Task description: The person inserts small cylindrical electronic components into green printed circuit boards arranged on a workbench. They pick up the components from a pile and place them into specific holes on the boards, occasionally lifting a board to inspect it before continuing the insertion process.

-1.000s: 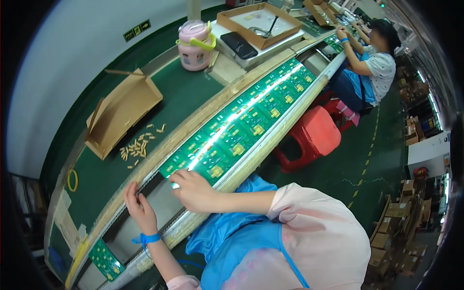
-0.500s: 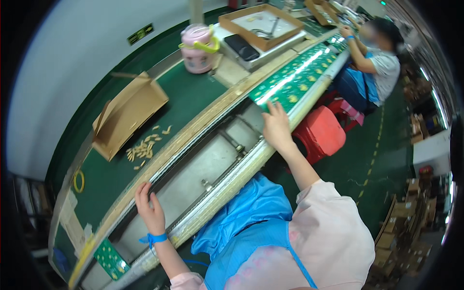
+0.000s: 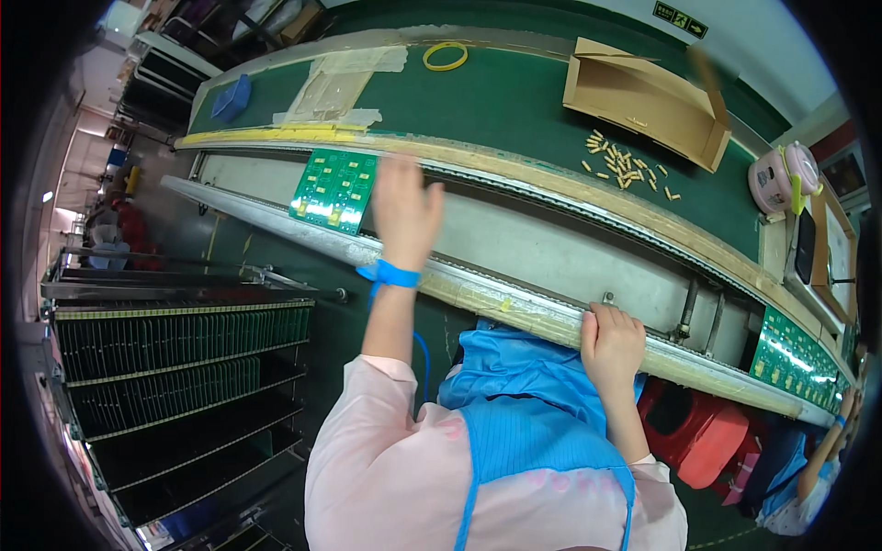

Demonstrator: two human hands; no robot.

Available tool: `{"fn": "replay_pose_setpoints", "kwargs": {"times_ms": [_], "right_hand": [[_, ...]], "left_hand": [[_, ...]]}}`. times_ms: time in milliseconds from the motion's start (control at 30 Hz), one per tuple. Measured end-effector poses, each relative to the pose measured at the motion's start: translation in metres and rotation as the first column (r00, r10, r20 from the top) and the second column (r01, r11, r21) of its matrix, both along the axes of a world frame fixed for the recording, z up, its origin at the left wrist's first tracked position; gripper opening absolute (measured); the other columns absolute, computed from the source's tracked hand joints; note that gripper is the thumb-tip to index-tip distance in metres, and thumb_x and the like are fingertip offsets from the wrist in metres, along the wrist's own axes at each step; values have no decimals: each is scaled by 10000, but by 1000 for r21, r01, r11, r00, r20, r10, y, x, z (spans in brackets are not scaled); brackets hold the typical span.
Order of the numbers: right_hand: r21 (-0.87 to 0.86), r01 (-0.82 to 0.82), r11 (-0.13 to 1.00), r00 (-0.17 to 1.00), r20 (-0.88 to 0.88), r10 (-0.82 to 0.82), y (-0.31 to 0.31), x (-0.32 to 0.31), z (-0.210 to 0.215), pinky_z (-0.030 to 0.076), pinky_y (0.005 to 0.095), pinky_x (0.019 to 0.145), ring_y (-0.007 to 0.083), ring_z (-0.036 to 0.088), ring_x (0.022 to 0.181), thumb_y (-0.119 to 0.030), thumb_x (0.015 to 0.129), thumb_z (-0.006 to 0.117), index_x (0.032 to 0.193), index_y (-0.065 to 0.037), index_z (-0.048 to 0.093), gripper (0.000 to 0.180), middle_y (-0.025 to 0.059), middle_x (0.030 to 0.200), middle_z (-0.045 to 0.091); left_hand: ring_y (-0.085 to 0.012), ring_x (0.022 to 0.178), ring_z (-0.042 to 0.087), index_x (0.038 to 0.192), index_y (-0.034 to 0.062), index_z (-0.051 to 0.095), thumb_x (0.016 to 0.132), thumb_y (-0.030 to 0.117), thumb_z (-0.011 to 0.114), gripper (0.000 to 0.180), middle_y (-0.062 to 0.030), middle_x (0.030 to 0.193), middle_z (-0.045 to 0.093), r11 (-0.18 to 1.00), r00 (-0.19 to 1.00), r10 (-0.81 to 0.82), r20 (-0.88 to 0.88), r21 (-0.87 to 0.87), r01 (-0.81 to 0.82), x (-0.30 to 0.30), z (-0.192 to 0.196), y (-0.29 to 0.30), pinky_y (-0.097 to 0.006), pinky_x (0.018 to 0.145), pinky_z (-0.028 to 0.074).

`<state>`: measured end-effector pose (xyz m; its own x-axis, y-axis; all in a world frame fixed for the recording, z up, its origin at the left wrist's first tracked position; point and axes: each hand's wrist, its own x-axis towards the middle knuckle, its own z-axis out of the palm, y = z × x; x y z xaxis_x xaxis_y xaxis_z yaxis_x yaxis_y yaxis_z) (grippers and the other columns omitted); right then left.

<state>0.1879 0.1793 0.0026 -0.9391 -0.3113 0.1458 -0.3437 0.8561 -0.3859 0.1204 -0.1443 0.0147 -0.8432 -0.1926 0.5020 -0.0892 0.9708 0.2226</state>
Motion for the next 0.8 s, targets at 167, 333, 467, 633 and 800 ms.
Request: {"fn": "replay_pose_setpoints", "kwargs": {"times_ms": [167, 333, 467, 633, 800], "right_hand": [[-7, -30, 1000, 999, -34, 29, 2, -3, 0, 430, 408, 777, 294, 624, 831, -227, 879, 568, 953, -39, 676, 230, 123, 873, 666], [-14, -22, 1000, 1000, -19, 22, 2, -4, 0, 429, 408, 774, 290, 619, 847, -232, 883, 567, 964, -34, 674, 239, 123, 878, 664], [-31, -47, 998, 999, 4, 47, 3, -2, 0, 431, 412, 797, 300, 617, 888, -214, 879, 580, 1007, -29, 659, 239, 130, 917, 662], [-351, -69, 934, 974, 179, 140, -4, -16, 18, 442, 424, 921, 360, 594, 1031, -174, 892, 587, 1173, 2, 580, 331, 186, 1120, 615], [-758, 100, 645, 736, 493, 465, -65, -57, 0, 455, 368, 969, 289, 583, 1129, -247, 914, 611, 1320, 36, 472, 514, 195, 1223, 588]], "left_hand": [[-463, 1237, 447, 1343, -118, 381, 791, 174, 689, 696, -318, 1360, 425, 794, 791, 533, 301, -500, -346, 27, -47, -92, -474, 1018, 414], [-425, 1170, 515, 1317, -110, 425, 812, 131, 651, 604, -313, 1298, 490, 802, 769, 525, 365, -514, -304, 18, -40, -93, -446, 956, 469], [-401, 1087, 571, 1270, -111, 476, 823, 107, 612, 516, -309, 1226, 548, 804, 783, 503, 366, -530, -269, 17, -33, -81, -415, 901, 510], [-403, 1002, 617, 1238, -113, 518, 825, 111, 581, 473, -322, 1155, 585, 844, 796, 461, 393, -472, -256, 23, -23, -32, -403, 863, 533], [-404, 915, 664, 1202, -122, 534, 792, 131, 603, 487, -335, 1077, 616, 842, 834, 416, 361, -499, -204, 23, -20, 12, -406, 738, 566]]}}
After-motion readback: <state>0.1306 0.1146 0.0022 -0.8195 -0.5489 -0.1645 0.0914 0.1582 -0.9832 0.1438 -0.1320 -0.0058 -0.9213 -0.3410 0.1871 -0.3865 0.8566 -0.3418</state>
